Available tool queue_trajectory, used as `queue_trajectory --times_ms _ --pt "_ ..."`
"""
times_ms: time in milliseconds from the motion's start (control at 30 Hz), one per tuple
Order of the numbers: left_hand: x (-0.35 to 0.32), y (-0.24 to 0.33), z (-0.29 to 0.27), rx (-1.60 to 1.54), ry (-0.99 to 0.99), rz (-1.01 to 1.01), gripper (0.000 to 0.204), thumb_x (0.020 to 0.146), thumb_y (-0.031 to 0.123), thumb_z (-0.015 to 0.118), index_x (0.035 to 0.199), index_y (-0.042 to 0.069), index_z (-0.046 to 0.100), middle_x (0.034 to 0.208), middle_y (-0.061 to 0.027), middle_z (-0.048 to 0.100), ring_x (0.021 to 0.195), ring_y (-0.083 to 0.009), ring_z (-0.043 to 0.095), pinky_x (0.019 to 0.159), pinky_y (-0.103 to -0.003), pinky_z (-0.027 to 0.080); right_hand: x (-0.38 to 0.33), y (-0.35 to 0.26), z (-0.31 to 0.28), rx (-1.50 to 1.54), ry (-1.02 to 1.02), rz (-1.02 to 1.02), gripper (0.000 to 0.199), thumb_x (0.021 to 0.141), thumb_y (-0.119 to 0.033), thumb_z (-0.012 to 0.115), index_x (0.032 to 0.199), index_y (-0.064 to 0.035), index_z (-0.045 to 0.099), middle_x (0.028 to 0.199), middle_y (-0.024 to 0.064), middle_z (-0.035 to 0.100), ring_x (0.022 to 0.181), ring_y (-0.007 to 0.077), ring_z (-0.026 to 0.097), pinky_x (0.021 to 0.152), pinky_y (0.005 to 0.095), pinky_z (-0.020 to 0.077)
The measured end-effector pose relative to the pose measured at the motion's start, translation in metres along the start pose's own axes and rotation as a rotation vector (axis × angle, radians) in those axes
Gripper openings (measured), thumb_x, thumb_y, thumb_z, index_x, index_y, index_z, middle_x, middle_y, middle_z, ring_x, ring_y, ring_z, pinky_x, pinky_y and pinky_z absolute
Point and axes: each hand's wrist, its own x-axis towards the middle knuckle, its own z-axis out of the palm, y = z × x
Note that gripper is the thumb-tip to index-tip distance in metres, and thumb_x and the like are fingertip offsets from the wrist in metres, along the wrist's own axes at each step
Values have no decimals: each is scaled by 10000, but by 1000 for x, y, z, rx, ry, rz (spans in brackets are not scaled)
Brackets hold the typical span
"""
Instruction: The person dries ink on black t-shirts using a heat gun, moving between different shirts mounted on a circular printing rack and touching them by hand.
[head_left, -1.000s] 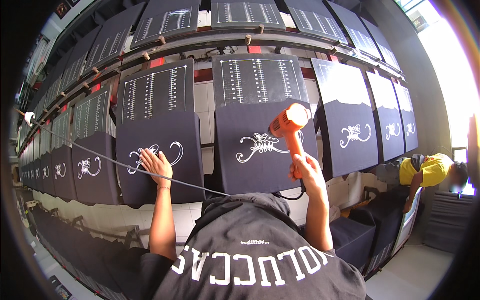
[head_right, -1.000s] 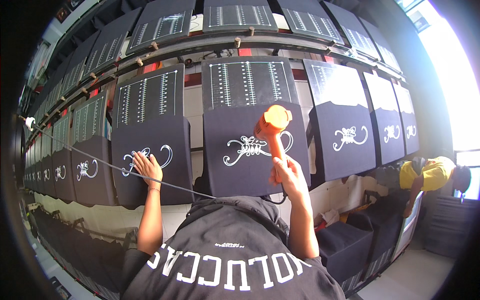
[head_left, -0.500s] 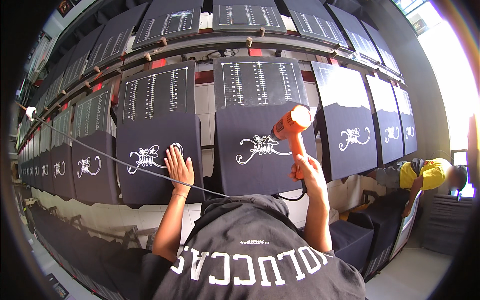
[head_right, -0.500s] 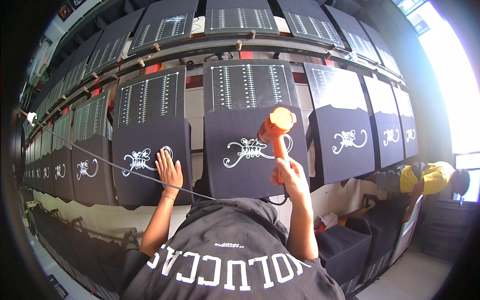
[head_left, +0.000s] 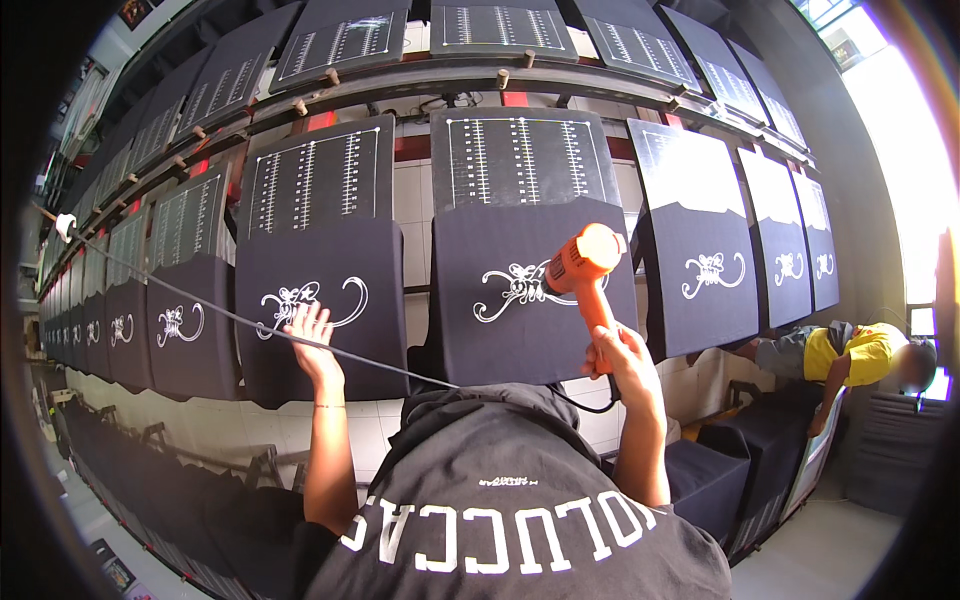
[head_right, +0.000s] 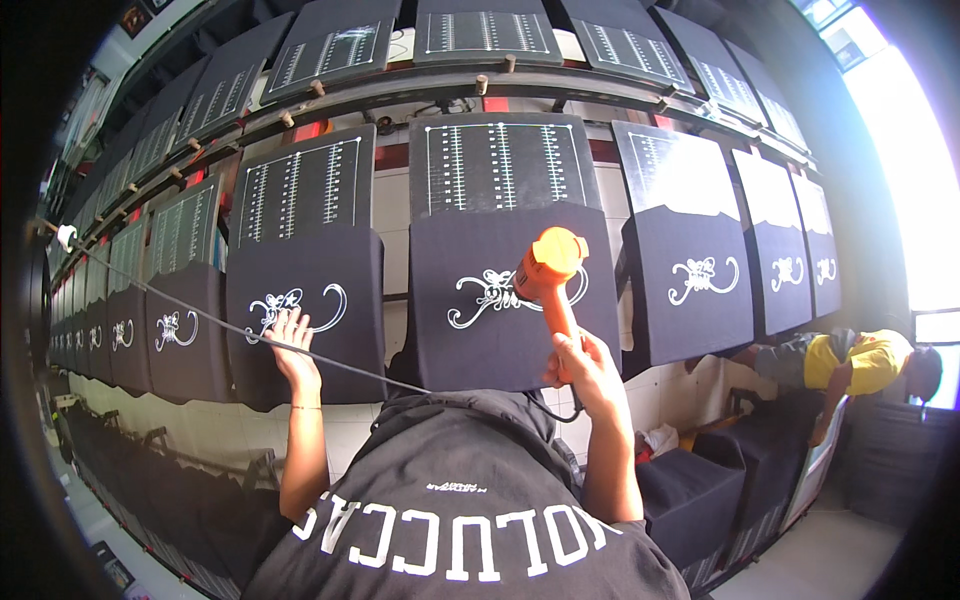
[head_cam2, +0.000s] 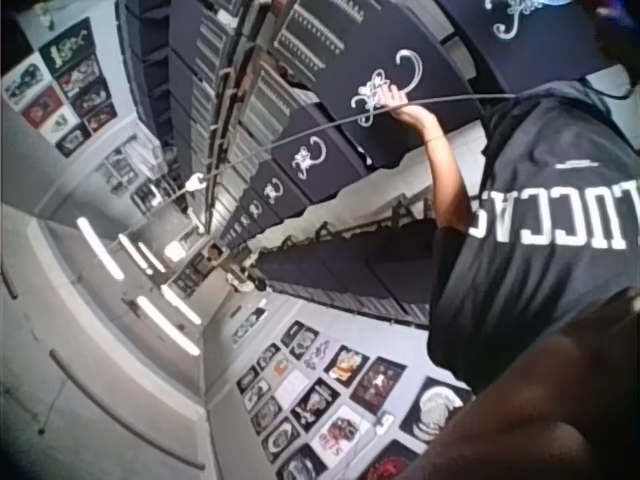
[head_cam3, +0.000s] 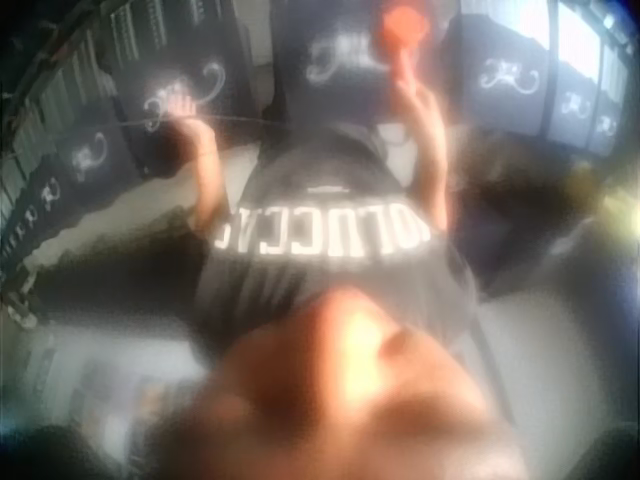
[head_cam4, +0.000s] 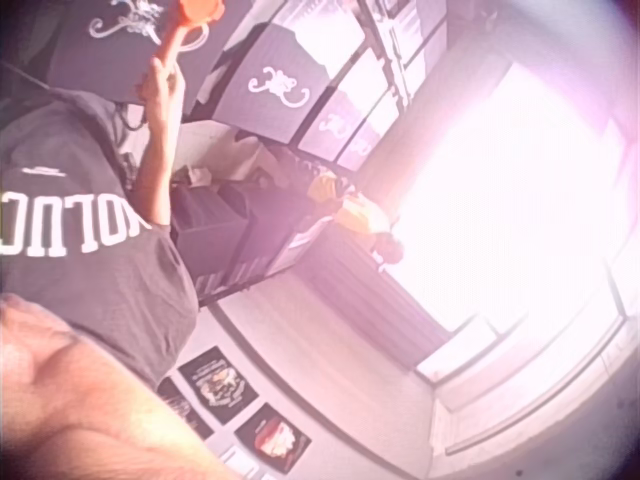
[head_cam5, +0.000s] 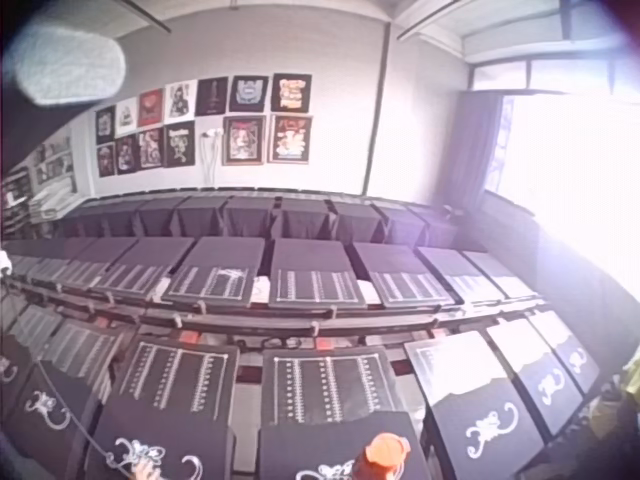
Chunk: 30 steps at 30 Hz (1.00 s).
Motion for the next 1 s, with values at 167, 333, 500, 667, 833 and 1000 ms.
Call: queue_trajectory --times_ms 167,333,500,667,833,1000 --pt "-54 36 23 -319 -252 -117 731 982 719 277 1139 57 545 1005 -146 630 912 -257 617 857 -393 479 -10 0 -1 -69 -53 -16 254 991 -285 607 1005 -33 578 715 5 582 610 97 606 556 240 482" --pt "-82 31 25 -24 -47 -97 387 1057 448 442 824 143 488 604 9 463 424 -76 371 397 -227 298 -13 2 -14 -113 -75 -9 264 990 -281 606 1019 -20 581 715 10 588 591 101 609 557 235 483" --pt "-83 15 18 156 120 -148 346 1057 371 463 787 155 460 599 12 475 419 -60 377 370 -209 285 -16 -6 -32 -159 -120 10 284 992 -290 605 1033 -10 578 713 17 590 594 102 614 561 231 486" --pt "-83 -27 20 375 237 -144 359 1058 346 434 770 133 461 608 2 503 430 -82 453 354 -223 321 -16 -8 -55 -172 -159 16 306 993 -311 607 1044 -11 571 714 18 590 593 97 612 559 228 487" --pt "-92 -74 20 976 393 275 399 1039 297 433 936 -56 587 779 -176 631 790 -393 624 786 -490 473 -14 -3 -75 -175 -173 8 318 990 -333 603 1030 -18 573 713 19 587 599 99 610 552 229 483" --pt "-97 -76 48 1234 573 303 357 1038 265 430 1007 -48 598 951 -230 640 968 -397 595 859 -489 454 -13 -9 -94 -170 -155 15 297 986 -287 603 1060 -1 577 711 20 589 606 97 612 563 229 488"
